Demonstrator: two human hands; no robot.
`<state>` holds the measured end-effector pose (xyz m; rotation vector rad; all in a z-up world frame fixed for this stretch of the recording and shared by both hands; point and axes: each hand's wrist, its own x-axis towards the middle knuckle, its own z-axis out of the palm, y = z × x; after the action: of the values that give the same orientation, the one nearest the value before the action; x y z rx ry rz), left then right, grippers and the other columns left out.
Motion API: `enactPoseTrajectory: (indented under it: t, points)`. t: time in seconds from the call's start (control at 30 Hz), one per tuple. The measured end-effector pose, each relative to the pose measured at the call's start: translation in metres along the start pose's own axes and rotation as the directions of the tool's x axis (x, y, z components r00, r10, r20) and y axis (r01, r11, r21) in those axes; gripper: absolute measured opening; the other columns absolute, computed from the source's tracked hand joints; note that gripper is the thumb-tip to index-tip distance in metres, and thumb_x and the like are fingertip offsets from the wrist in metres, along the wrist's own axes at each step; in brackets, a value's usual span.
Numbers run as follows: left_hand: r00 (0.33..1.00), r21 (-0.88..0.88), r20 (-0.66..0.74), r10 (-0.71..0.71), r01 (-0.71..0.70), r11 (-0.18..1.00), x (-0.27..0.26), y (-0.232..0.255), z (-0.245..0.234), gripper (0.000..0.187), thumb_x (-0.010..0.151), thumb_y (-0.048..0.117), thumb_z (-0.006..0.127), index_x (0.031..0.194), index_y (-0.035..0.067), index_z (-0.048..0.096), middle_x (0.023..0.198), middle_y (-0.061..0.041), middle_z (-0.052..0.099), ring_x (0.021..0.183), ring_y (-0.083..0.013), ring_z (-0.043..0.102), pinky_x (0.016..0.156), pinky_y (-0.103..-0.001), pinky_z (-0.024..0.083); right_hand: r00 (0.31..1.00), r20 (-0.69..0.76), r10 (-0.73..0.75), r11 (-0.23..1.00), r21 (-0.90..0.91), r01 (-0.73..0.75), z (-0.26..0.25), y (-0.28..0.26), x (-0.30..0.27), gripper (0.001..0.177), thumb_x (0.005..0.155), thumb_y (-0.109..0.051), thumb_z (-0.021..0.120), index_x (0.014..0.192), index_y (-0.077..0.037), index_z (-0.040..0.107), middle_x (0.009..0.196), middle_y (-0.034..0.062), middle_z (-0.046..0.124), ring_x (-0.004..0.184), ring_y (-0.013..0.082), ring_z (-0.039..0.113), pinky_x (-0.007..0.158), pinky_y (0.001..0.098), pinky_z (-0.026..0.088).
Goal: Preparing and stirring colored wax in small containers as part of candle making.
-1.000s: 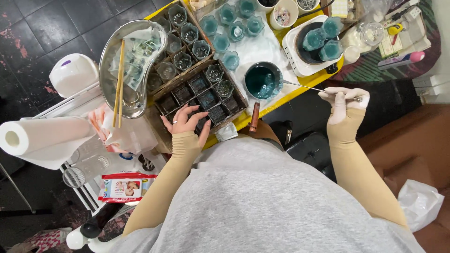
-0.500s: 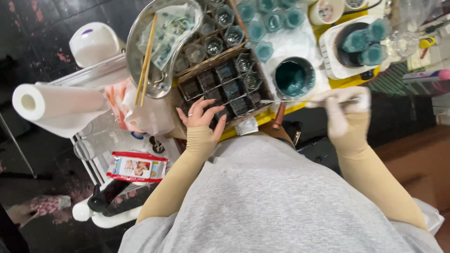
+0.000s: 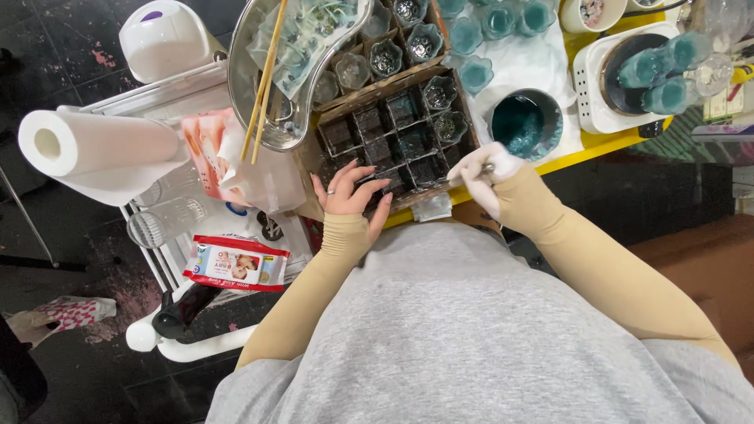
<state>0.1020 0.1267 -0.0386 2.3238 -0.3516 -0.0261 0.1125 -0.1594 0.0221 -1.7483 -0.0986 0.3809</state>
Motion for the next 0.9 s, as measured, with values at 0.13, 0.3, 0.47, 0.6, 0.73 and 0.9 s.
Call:
enactPoseTrajectory:
  t: [0.13, 0.3, 0.47, 0.6, 0.73, 0.9]
  points:
    - [1.0, -0.003, 0.008, 0.008, -0.008, 1.0, 0.003, 0.0, 0.0, 0.024, 0.087, 0.024, 0.079, 0.11, 0.021, 0.074, 0.13, -0.002, 0.062, 0.139, -0.0321, 0.051, 0.122, -0.071, 0.006, 0.991, 0.071, -0.116, 0.983, -0.138, 0.125, 0.001, -0.006, 0.008, 0.012, 0.1, 0.001, 0.057, 0.107, -0.005, 0.05, 0.108, 0.0112, 0.069, 0.099, 0.017, 0.069, 0.089, 0.0294, 0.056]
    - [1.0, -0.014, 0.021, 0.014, -0.014, 1.0, 0.006, 0.0, 0.0, 0.023, 0.087, 0.023, 0.079, 0.109, 0.02, 0.074, 0.129, -0.003, 0.061, 0.138, -0.0318, 0.05, 0.121, -0.073, 0.008, 0.997, 0.047, -0.06, 0.949, -0.306, 0.072, -0.011, -0.009, 0.011, 0.014, 0.097, 0.0, 0.06, 0.104, -0.006, 0.05, 0.101, 0.0086, 0.071, 0.09, 0.0156, 0.071, 0.082, 0.0277, 0.056]
    - [0.999, -0.024, 0.032, 0.008, -0.007, 1.0, 0.011, 0.003, -0.003, 0.021, 0.087, 0.023, 0.079, 0.107, 0.019, 0.074, 0.129, -0.003, 0.061, 0.138, -0.0319, 0.05, 0.12, -0.074, 0.008, 0.999, 0.046, 0.005, 0.959, -0.282, 0.008, -0.011, -0.028, 0.013, 0.014, 0.096, -0.001, 0.06, 0.104, -0.005, 0.048, 0.1, 0.0085, 0.072, 0.081, 0.0174, 0.069, 0.073, 0.0268, 0.056]
    - [1.0, -0.039, 0.028, 0.012, -0.011, 0.999, 0.013, 0.004, -0.003, 0.021, 0.088, 0.023, 0.079, 0.108, 0.019, 0.073, 0.129, -0.002, 0.061, 0.138, -0.0311, 0.05, 0.121, -0.074, 0.008, 0.991, 0.08, -0.106, 0.936, -0.328, 0.126, -0.001, -0.037, 0.02, 0.015, 0.097, -0.002, 0.063, 0.104, -0.004, 0.05, 0.096, 0.0105, 0.071, 0.09, 0.0188, 0.075, 0.077, 0.0274, 0.057]
    - [0.999, -0.03, 0.031, 0.015, -0.014, 0.999, 0.014, 0.003, -0.002, 0.021, 0.088, 0.023, 0.08, 0.107, 0.019, 0.074, 0.129, -0.002, 0.061, 0.137, -0.0307, 0.051, 0.12, -0.075, 0.008, 0.997, -0.008, -0.075, 0.938, -0.339, 0.068, -0.003, -0.028, 0.035, 0.014, 0.102, -0.003, 0.063, 0.107, -0.003, 0.05, 0.093, 0.0097, 0.072, 0.089, 0.0181, 0.076, 0.077, 0.0273, 0.058]
    - [1.0, -0.02, 0.028, 0.012, -0.011, 1.0, 0.014, 0.004, -0.004, 0.021, 0.088, 0.023, 0.079, 0.107, 0.019, 0.074, 0.129, -0.002, 0.061, 0.137, -0.0309, 0.051, 0.12, -0.074, 0.007, 0.996, -0.064, -0.056, 0.923, -0.385, 0.027, -0.007, -0.025, 0.051, 0.016, 0.104, -0.002, 0.061, 0.112, 0.0, 0.047, 0.086, 0.0116, 0.068, 0.079, 0.0184, 0.075, 0.068, 0.0293, 0.056]
